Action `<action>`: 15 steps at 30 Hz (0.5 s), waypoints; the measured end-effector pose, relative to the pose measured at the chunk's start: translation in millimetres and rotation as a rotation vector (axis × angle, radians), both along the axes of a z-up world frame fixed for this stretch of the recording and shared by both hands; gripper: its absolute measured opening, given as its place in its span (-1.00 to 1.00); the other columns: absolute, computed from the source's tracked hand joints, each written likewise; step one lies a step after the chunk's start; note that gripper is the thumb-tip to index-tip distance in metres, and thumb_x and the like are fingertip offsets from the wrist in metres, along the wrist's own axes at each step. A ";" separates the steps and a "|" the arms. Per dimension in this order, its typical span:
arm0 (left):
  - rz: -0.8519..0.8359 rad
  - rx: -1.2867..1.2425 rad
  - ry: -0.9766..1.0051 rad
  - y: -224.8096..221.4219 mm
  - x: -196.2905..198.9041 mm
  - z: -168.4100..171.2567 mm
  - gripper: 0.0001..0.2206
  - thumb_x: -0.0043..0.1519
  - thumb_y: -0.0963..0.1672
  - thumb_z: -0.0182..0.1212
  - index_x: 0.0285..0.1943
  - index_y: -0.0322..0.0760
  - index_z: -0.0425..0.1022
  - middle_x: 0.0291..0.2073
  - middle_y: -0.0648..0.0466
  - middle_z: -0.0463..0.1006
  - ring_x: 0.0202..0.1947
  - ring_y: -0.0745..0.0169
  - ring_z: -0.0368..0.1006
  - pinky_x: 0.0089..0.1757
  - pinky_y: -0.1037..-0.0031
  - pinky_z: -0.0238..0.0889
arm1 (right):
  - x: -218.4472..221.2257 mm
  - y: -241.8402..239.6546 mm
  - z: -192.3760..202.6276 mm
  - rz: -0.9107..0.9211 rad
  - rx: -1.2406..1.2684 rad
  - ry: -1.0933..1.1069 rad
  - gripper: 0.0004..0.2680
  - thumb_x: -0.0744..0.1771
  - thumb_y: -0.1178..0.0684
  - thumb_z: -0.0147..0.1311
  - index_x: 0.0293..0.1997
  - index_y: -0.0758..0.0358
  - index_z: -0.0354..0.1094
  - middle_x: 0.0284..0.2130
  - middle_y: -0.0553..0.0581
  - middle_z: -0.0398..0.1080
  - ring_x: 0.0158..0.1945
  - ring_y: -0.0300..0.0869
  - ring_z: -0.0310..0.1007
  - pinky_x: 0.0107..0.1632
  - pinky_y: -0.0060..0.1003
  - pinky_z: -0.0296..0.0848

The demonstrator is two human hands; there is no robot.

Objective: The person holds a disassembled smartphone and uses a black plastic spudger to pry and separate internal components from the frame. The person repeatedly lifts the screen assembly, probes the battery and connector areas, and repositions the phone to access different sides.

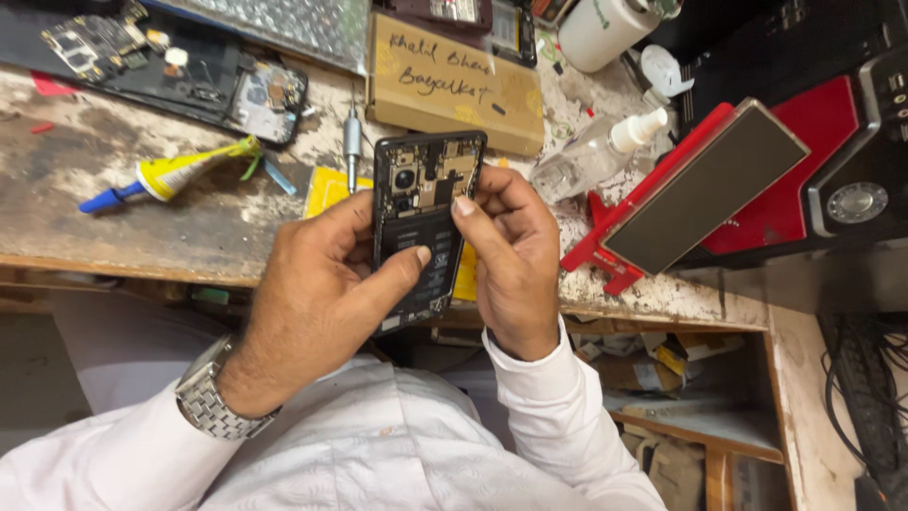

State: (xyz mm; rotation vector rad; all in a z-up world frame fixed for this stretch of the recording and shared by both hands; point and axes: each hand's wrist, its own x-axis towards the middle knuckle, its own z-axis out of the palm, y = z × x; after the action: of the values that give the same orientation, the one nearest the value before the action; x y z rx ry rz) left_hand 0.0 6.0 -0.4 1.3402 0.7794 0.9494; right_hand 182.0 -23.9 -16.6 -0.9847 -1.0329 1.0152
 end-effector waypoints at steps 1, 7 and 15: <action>-0.002 -0.001 -0.004 0.7 -0.1 0.3 -0.77 0.18 -0.23 0.26 0.01 -0.44 0.57 -0.30 0.06 0.72 -0.34 0.55 0.56 -0.33 0.65 0.50 | -0.3 0.3 0.6 -0.003 -0.002 -0.002 -0.87 0.43 0.29 0.04 0.10 0.46 0.33 -0.10 0.10 0.45 -0.03 -0.29 0.40 0.14 -0.38 0.36; -0.001 -0.032 0.022 1.8 -1.8 -0.1 -0.76 0.16 -0.22 0.27 0.01 -0.42 0.58 -0.31 0.08 0.72 -0.37 0.56 0.56 -0.36 0.66 0.48 | -1.2 1.6 3.5 0.024 -0.029 0.024 -0.82 0.40 0.27 0.02 0.14 0.46 0.30 -0.05 0.17 0.49 0.03 -0.25 0.46 0.20 -0.34 0.39; -0.013 -0.032 0.041 1.8 -2.0 -4.0 -0.76 0.16 -0.22 0.27 0.00 -0.41 0.56 -0.33 0.08 0.71 -0.37 0.56 0.55 -0.38 0.66 0.46 | -1.8 2.3 1.7 0.033 -0.035 0.049 -0.79 0.41 0.31 0.03 0.19 0.47 0.27 -0.05 0.19 0.48 0.02 -0.24 0.46 0.20 -0.32 0.41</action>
State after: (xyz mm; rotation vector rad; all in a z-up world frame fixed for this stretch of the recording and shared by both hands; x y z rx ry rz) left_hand -2.1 7.9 -4.4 1.3384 0.8130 0.8984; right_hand 180.2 -21.6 -14.9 -0.9698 -0.9967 1.0825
